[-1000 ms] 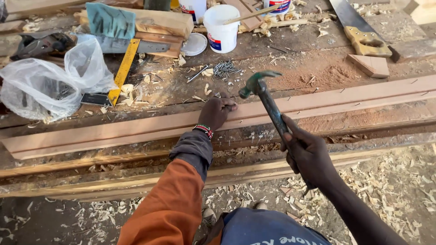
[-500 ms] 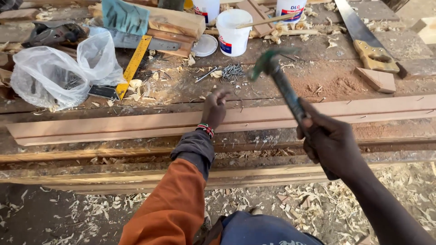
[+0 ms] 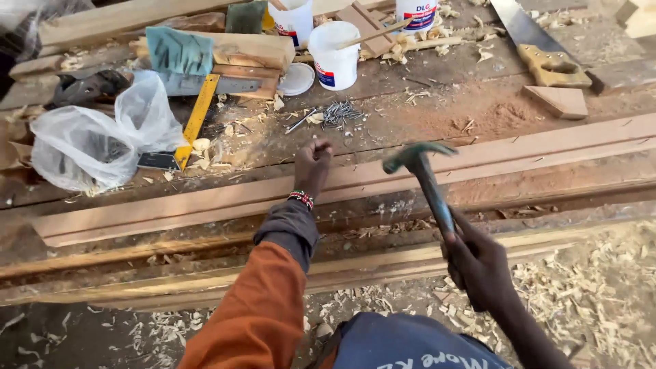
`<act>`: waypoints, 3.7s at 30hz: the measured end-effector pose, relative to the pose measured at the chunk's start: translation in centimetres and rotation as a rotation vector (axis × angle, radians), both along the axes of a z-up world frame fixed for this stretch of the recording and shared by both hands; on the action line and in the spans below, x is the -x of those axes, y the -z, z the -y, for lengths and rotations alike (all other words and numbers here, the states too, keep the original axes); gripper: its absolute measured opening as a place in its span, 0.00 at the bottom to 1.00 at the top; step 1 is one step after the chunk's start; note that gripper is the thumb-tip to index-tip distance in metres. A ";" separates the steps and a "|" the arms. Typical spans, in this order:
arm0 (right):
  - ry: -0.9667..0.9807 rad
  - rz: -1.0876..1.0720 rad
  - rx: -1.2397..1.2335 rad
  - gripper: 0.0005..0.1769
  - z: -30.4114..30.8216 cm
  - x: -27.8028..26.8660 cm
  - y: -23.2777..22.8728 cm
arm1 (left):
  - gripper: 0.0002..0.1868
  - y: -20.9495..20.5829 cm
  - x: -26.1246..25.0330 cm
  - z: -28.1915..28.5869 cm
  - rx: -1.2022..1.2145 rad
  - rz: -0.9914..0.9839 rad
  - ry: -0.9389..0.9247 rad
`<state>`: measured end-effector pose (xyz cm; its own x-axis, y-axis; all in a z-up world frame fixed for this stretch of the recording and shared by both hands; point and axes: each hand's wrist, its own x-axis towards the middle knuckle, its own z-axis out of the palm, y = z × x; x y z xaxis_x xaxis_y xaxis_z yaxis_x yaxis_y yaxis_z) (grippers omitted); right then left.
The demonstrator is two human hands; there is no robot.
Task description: Hammering a series of small nails into a wooden strip to secure it to a furniture frame.
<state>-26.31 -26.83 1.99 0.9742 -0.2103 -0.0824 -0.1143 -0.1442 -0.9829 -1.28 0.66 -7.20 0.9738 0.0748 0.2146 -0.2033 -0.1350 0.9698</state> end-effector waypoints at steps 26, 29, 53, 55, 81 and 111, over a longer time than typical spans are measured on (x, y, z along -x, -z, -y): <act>0.413 -0.246 -0.178 0.34 2.6 12.5 4.0 | 0.21 -4.0 -13.6 6.2 -1.097 -0.203 -0.055; 0.399 -0.269 -0.160 0.35 3.1 12.7 4.6 | 0.25 -2.8 -13.8 5.8 -1.130 -0.214 -0.091; 0.116 -0.221 -0.237 0.37 4.2 9.6 7.0 | 0.15 -6.5 3.6 -4.0 -0.268 -0.007 -0.066; 0.081 -0.222 -0.251 0.37 3.6 9.3 6.4 | 0.16 -6.4 6.6 -5.3 -0.276 -0.020 -0.081; -0.150 -0.156 -0.203 0.34 -1.6 4.3 3.1 | 0.09 -0.2 9.7 -13.9 -0.391 0.152 0.103; -0.367 0.135 0.229 0.27 -12.3 -4.0 0.6 | 0.12 0.4 9.9 -13.7 -0.337 0.068 0.112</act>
<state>-22.29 -14.55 1.42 0.9864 0.1533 0.0594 0.1126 -0.3667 -0.9235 -11.20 14.41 -7.57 0.9546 -0.1175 0.2739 -0.2977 -0.4177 0.8584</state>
